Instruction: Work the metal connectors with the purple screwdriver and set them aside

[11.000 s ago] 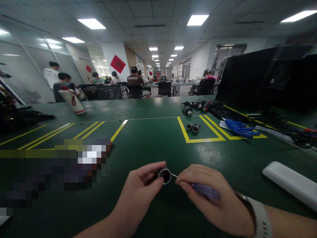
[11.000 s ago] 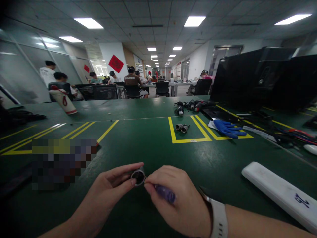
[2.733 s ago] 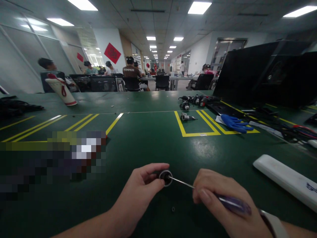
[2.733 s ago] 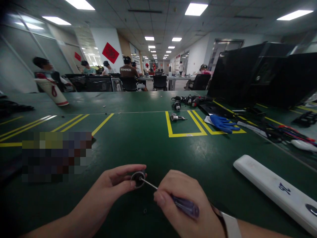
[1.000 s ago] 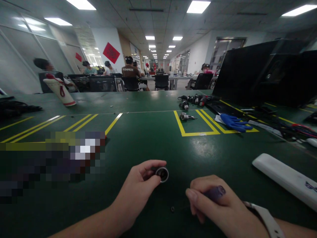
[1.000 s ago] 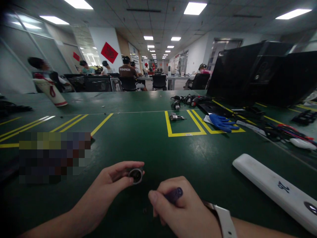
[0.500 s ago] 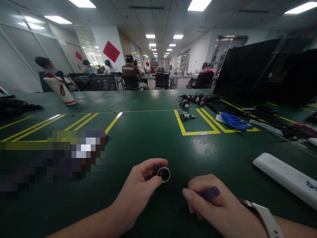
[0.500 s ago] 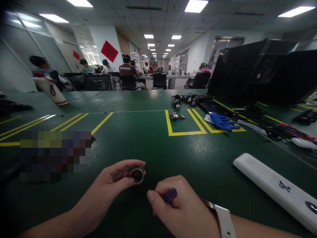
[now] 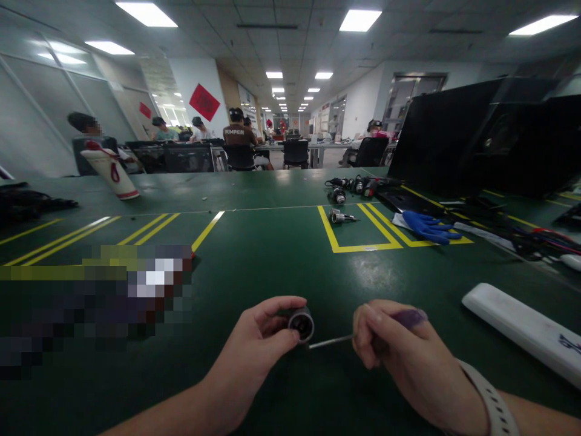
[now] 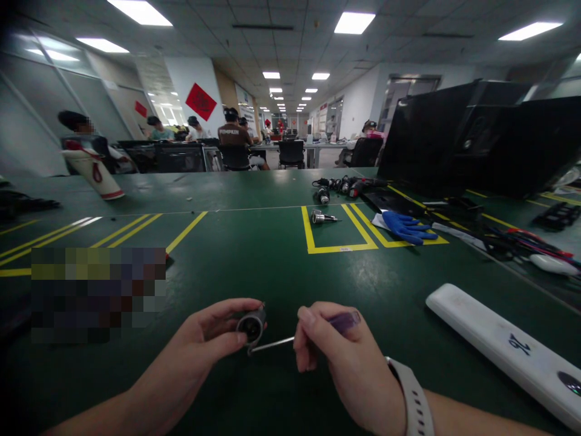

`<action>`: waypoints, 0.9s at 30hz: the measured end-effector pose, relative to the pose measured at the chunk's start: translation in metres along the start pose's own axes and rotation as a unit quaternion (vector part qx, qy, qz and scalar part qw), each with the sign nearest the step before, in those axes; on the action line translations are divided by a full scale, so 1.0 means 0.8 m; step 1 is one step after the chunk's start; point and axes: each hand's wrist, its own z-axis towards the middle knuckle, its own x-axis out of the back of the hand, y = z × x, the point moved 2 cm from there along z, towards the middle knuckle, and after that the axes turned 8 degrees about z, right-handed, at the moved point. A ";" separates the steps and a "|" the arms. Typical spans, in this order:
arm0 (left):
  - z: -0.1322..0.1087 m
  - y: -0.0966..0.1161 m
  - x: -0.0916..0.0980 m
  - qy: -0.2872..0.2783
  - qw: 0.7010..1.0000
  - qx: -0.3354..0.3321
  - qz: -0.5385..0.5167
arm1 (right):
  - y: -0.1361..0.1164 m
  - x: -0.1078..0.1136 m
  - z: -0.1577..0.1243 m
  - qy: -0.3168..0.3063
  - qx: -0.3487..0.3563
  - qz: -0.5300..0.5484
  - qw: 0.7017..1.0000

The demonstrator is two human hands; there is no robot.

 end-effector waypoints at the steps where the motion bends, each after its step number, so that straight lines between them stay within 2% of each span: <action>1: 0.000 0.001 -0.001 0.001 1.000 -0.007 -0.001 | -0.005 0.000 -0.003 -0.013 0.043 -0.057 0.997; 4: 0.000 0.003 -0.003 0.000 1.000 -0.030 0.001 | -0.018 -0.006 -0.012 -0.056 0.162 -0.225 0.959; 8: 0.000 0.002 -0.004 -0.005 0.999 -0.042 0.022 | -0.023 -0.018 -0.017 -0.098 0.253 -0.317 0.909; 12: -0.002 0.001 -0.005 -0.004 0.999 -0.043 0.031 | -0.020 -0.023 -0.018 -0.141 0.279 -0.352 0.882; 17: -0.004 0.004 -0.008 -0.001 0.998 -0.048 0.040 | -0.022 -0.026 -0.018 -0.152 0.305 -0.384 0.858; 23: -0.002 0.004 -0.007 0.019 0.993 -0.100 0.060 | -0.018 -0.027 -0.018 -0.159 0.316 -0.419 0.836; 27: -0.002 0.002 -0.006 0.028 0.989 -0.124 0.071 | -0.014 -0.028 -0.020 -0.159 0.348 -0.432 0.816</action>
